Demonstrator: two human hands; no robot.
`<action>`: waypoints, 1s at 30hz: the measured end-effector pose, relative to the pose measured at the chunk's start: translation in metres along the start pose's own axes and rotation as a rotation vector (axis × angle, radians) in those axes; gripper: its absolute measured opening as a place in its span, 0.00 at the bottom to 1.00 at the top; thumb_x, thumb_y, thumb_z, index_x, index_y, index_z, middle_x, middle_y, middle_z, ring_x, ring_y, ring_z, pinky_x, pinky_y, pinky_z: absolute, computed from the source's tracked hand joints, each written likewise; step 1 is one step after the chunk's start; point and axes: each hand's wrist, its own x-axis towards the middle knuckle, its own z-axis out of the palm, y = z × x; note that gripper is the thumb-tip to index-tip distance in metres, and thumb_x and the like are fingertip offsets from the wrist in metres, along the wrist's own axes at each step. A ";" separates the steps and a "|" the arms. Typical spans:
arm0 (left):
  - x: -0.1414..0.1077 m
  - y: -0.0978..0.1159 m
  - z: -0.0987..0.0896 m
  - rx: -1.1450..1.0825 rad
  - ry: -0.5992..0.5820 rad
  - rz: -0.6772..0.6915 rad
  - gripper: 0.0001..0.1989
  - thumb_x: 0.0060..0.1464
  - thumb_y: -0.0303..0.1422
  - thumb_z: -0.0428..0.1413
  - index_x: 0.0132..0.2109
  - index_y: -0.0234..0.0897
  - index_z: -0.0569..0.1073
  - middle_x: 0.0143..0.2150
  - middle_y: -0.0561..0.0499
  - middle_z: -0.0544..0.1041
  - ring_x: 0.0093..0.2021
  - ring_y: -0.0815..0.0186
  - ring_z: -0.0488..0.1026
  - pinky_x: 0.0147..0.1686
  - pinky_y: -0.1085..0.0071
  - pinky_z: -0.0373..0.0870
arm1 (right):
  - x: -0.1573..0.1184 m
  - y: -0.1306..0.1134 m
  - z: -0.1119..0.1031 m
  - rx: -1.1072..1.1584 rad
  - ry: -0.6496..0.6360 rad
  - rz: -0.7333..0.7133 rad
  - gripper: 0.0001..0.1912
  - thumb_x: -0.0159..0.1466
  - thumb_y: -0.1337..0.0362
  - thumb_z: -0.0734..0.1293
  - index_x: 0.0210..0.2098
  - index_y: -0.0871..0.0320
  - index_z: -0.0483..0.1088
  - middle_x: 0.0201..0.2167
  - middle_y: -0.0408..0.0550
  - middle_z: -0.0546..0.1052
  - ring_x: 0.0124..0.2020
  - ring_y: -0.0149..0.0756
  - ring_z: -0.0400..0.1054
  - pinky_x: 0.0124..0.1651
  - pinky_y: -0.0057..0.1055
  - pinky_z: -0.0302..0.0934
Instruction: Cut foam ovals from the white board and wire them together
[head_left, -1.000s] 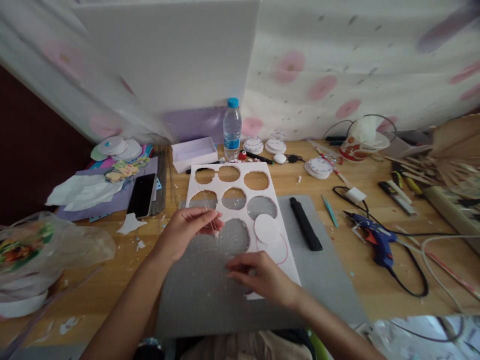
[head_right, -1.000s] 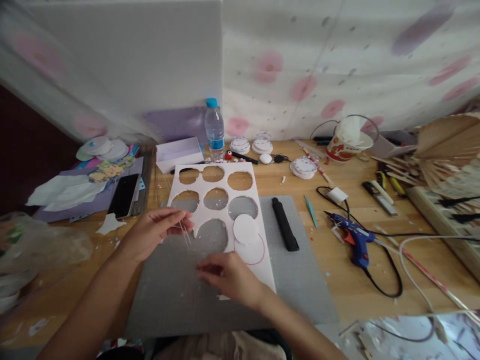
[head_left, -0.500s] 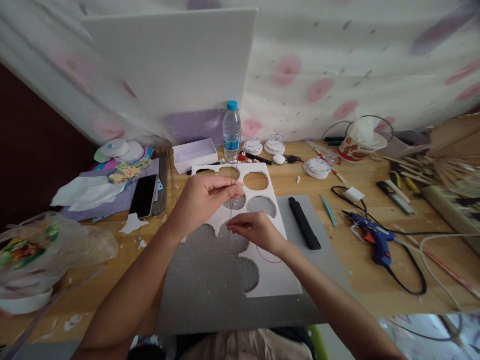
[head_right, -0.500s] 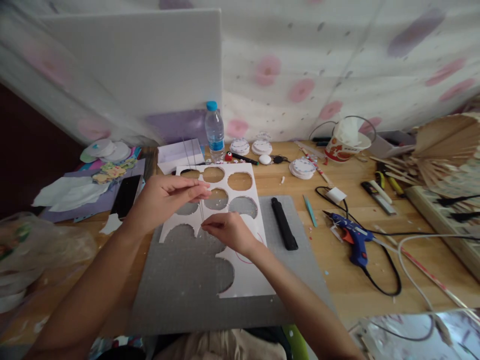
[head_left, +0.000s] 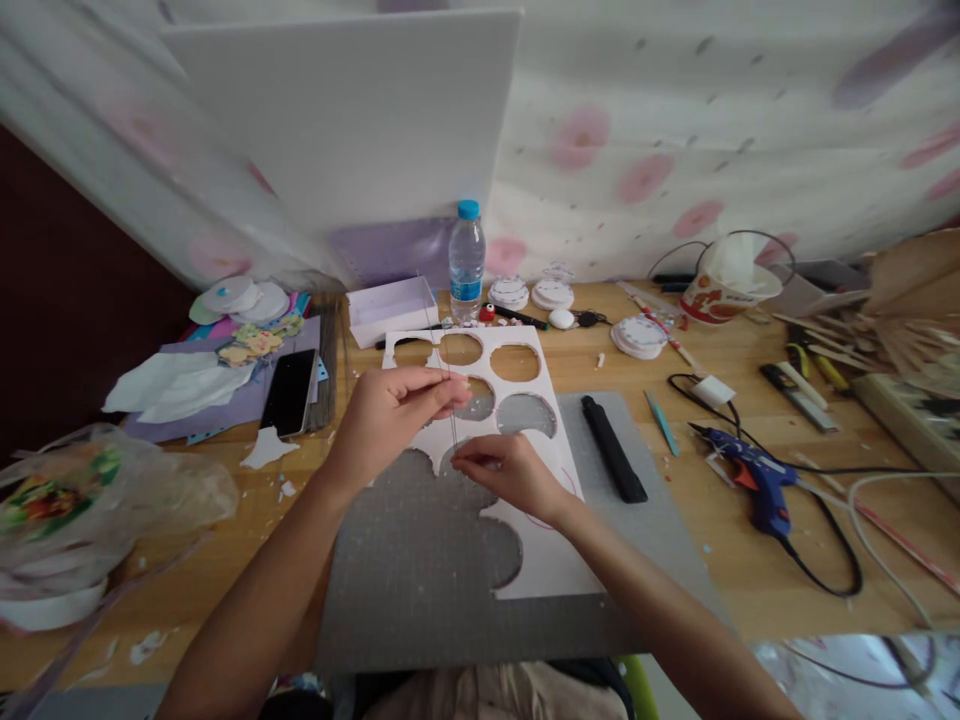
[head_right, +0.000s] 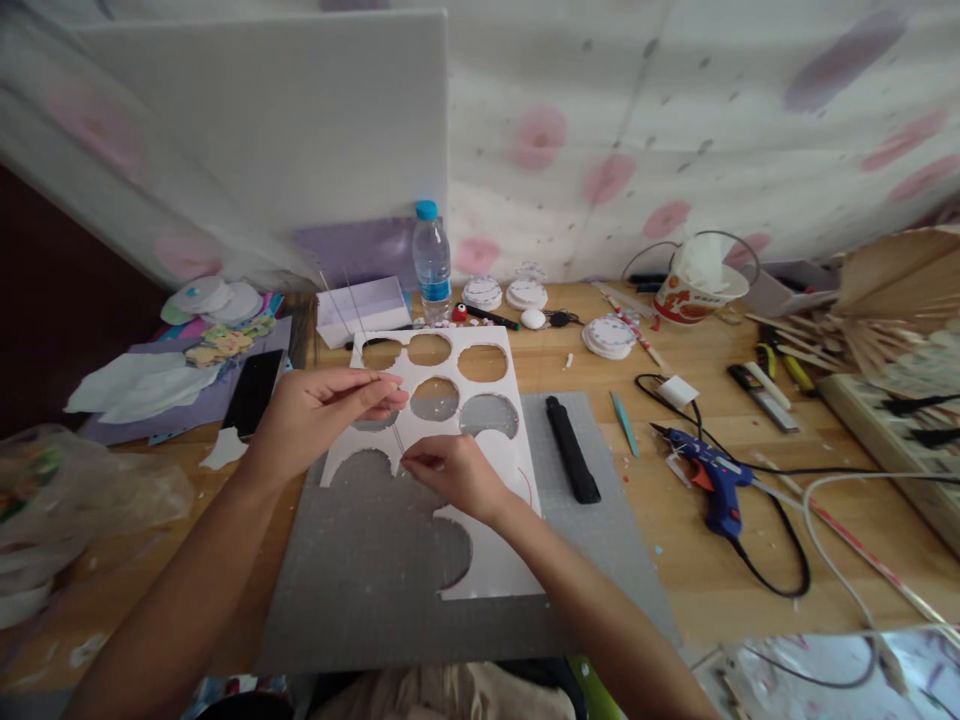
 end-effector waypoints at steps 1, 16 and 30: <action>-0.001 -0.001 -0.001 -0.011 0.011 -0.003 0.12 0.51 0.41 0.63 0.38 0.37 0.82 0.35 0.48 0.83 0.36 0.62 0.80 0.38 0.70 0.79 | -0.002 -0.003 0.001 0.011 -0.008 0.008 0.07 0.61 0.65 0.66 0.32 0.57 0.78 0.29 0.44 0.80 0.28 0.30 0.71 0.34 0.26 0.65; -0.068 -0.070 0.024 -0.370 0.095 -0.450 0.15 0.45 0.42 0.67 0.33 0.34 0.78 0.31 0.47 0.82 0.30 0.64 0.79 0.31 0.73 0.76 | -0.116 0.004 0.009 0.161 -0.341 0.390 0.05 0.54 0.70 0.68 0.30 0.58 0.76 0.24 0.41 0.76 0.26 0.29 0.67 0.29 0.23 0.60; -0.085 -0.071 0.058 -0.423 0.102 -0.514 0.19 0.42 0.48 0.66 0.35 0.36 0.81 0.32 0.46 0.83 0.33 0.61 0.79 0.33 0.70 0.76 | -0.094 0.002 0.022 0.533 0.004 0.409 0.17 0.59 0.50 0.69 0.28 0.58 0.67 0.22 0.41 0.73 0.22 0.27 0.65 0.27 0.24 0.59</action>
